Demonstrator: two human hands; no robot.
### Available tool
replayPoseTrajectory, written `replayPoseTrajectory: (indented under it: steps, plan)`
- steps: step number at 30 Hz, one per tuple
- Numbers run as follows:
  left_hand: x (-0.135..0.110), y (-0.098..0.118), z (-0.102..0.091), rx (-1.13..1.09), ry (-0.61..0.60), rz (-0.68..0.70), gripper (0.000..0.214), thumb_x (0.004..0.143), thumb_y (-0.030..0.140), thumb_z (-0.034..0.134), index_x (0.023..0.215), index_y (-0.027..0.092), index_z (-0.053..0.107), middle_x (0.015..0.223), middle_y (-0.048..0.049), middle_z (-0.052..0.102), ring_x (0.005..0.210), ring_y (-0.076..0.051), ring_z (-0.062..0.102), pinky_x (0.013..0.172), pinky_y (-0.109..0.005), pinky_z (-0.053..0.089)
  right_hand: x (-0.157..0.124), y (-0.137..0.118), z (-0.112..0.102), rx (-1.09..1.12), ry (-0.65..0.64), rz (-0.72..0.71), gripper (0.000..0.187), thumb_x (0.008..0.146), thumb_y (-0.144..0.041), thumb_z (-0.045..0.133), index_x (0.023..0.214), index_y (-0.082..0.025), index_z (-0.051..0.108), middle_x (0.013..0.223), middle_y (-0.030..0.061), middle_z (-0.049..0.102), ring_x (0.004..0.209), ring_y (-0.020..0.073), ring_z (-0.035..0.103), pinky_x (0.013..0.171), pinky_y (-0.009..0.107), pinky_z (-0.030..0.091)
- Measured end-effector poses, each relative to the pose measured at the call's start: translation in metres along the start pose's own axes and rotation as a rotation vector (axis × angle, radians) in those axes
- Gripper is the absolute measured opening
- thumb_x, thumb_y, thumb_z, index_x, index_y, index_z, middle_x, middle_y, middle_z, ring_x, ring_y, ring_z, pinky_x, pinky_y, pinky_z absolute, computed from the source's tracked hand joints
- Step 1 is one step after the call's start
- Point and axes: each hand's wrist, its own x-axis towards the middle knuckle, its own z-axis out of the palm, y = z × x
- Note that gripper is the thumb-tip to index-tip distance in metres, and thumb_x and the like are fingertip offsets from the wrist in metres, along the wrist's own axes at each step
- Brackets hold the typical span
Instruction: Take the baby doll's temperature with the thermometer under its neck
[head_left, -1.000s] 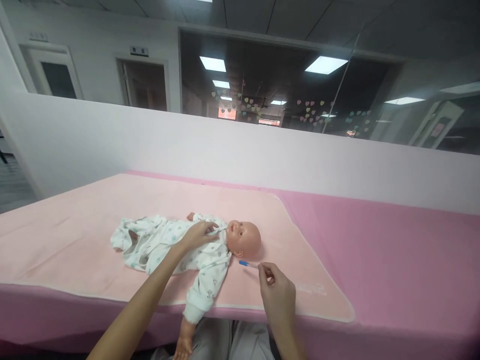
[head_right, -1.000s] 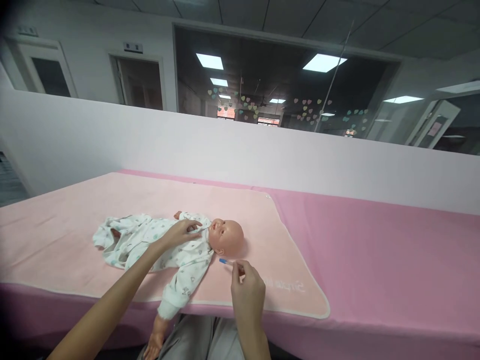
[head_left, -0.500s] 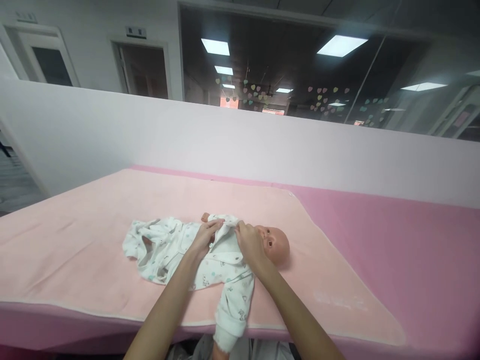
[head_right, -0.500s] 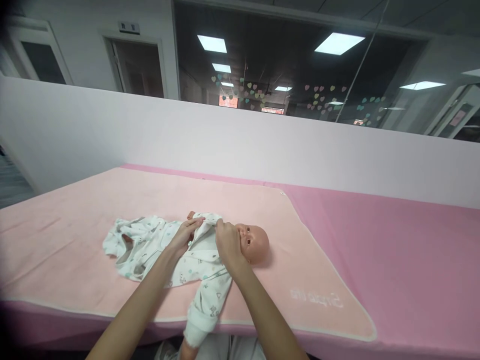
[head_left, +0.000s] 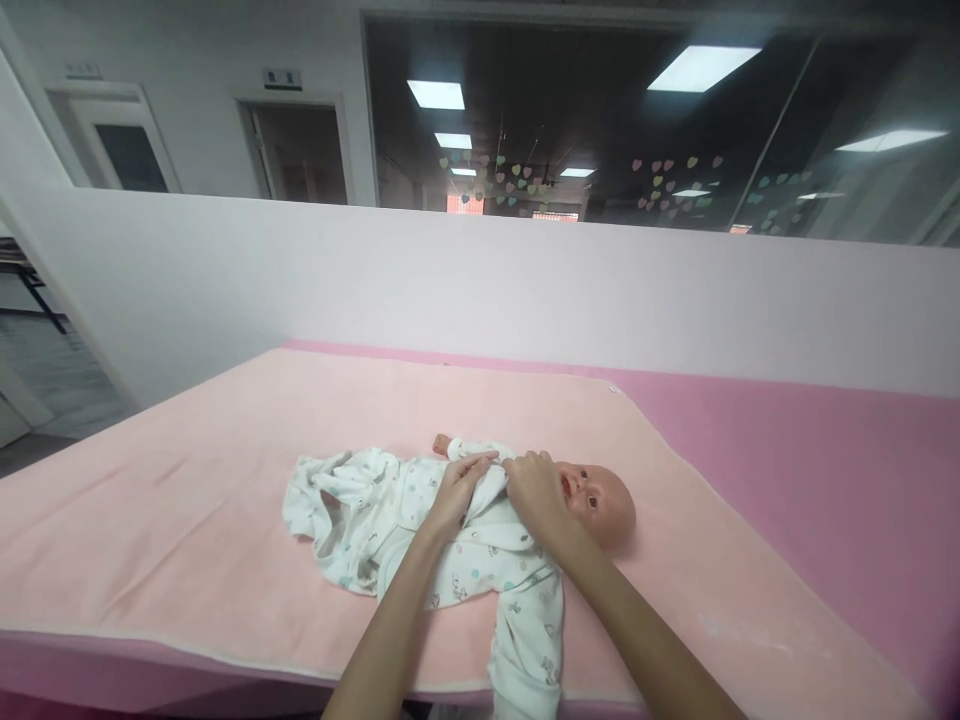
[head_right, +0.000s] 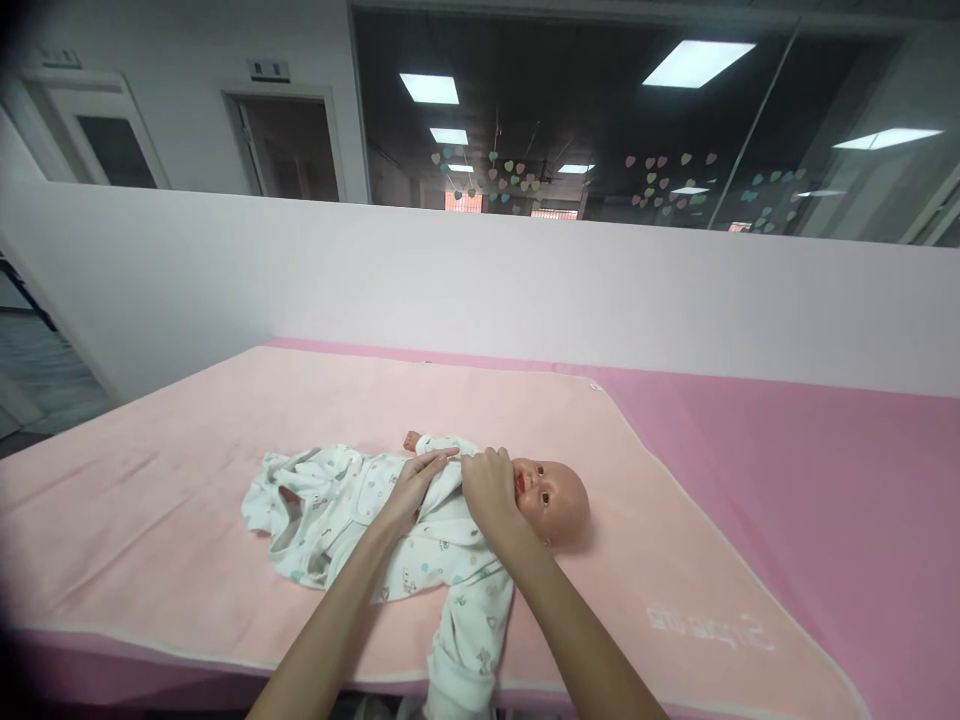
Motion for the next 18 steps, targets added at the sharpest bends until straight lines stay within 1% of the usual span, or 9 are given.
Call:
replayPoseTrajectory:
  steps: [2,5,6,8,11,13,15,16,18]
  plan:
    - [-0.001,-0.001,0.002,0.080,0.021,0.004,0.040,0.075,0.045,0.062,0.101,0.015,0.067,0.086,-0.0059,0.068,0.072,-0.013,0.060,0.061,-0.020,0.044,-0.016,0.001,0.001,-0.007,0.054,-0.025,0.024,0.077,-0.001,0.044,0.071,-0.016,0.062,0.071,0.0105,0.063,0.075,0.0225,0.056,0.071,0.033,0.032]
    - [-0.005,-0.006,0.004,0.189,-0.020,-0.010,0.050,0.078,0.051,0.054,0.111,0.014,0.060,0.070,-0.0025,0.063,0.045,-0.008,0.046,0.039,-0.019,0.031,-0.035,0.005,0.002,-0.001,0.174,-0.058,0.021,0.075,-0.003,0.047,0.073,-0.017,0.062,0.080,0.0100,0.061,0.081,0.0230,0.052,0.075,0.035,0.031]
    - [-0.006,-0.007,0.004,0.227,-0.039,-0.009,0.051,0.078,0.052,0.053,0.113,0.014,0.058,0.068,-0.0016,0.061,0.041,-0.008,0.042,0.037,-0.019,0.027,-0.039,0.007,0.003,0.009,0.205,-0.070,0.020,0.074,-0.003,0.048,0.074,-0.017,0.062,0.083,0.0095,0.060,0.082,0.0229,0.051,0.076,0.035,0.032]
    - [-0.006,-0.006,0.004,0.322,-0.043,0.007,0.052,0.078,0.052,0.051,0.114,0.015,0.056,0.068,-0.0011,0.059,0.041,-0.008,0.041,0.035,-0.020,0.026,-0.045,0.012,0.006,0.022,0.237,-0.133,0.019,0.074,-0.003,0.049,0.073,-0.018,0.061,0.084,0.0082,0.059,0.083,0.0219,0.049,0.080,0.035,0.033]
    - [0.008,0.005,0.003,0.582,0.054,0.106,0.047,0.081,0.049,0.046,0.113,0.016,0.055,0.074,-0.0028,0.060,0.049,-0.011,0.049,0.044,-0.022,0.036,-0.051,0.019,0.012,0.002,0.265,-0.294,0.016,0.077,-0.006,0.050,0.071,-0.017,0.060,0.076,0.0058,0.057,0.079,0.0204,0.049,0.092,0.038,0.031]
    - [0.025,0.014,0.003,0.847,0.117,0.234,0.041,0.082,0.043,0.045,0.112,0.018,0.056,0.088,-0.0058,0.063,0.071,-0.017,0.057,0.064,-0.028,0.044,-0.057,0.022,0.016,-0.015,0.298,-0.378,0.017,0.079,-0.006,0.048,0.074,-0.017,0.060,0.073,0.0048,0.057,0.077,0.0199,0.049,0.100,0.042,0.026]
    - [0.043,0.016,0.004,1.098,0.137,0.287,0.038,0.084,0.039,0.041,0.113,0.019,0.056,0.100,-0.0077,0.063,0.090,-0.022,0.056,0.079,-0.034,0.043,-0.062,0.025,0.017,-0.014,0.332,-0.438,0.020,0.080,-0.004,0.044,0.076,-0.016,0.060,0.073,0.0046,0.058,0.076,0.0194,0.050,0.104,0.043,0.023]
    - [0.052,0.013,0.006,1.224,0.132,0.296,0.036,0.085,0.037,0.039,0.111,0.019,0.057,0.105,-0.0088,0.063,0.098,-0.024,0.054,0.083,-0.036,0.040,-0.064,0.028,0.017,0.000,0.341,-0.467,0.020,0.080,-0.004,0.044,0.076,-0.015,0.060,0.073,0.0048,0.058,0.077,0.0195,0.051,0.104,0.043,0.023]
    - [0.064,0.003,0.007,1.422,0.046,0.271,0.034,0.086,0.034,0.036,0.101,0.018,0.061,0.103,-0.0111,0.064,0.101,-0.027,0.053,0.084,-0.038,0.038,-0.065,0.039,0.013,0.083,0.353,-0.492,0.019,0.080,-0.007,0.044,0.075,-0.016,0.060,0.077,0.0061,0.061,0.084,0.0203,0.053,0.105,0.043,0.023]
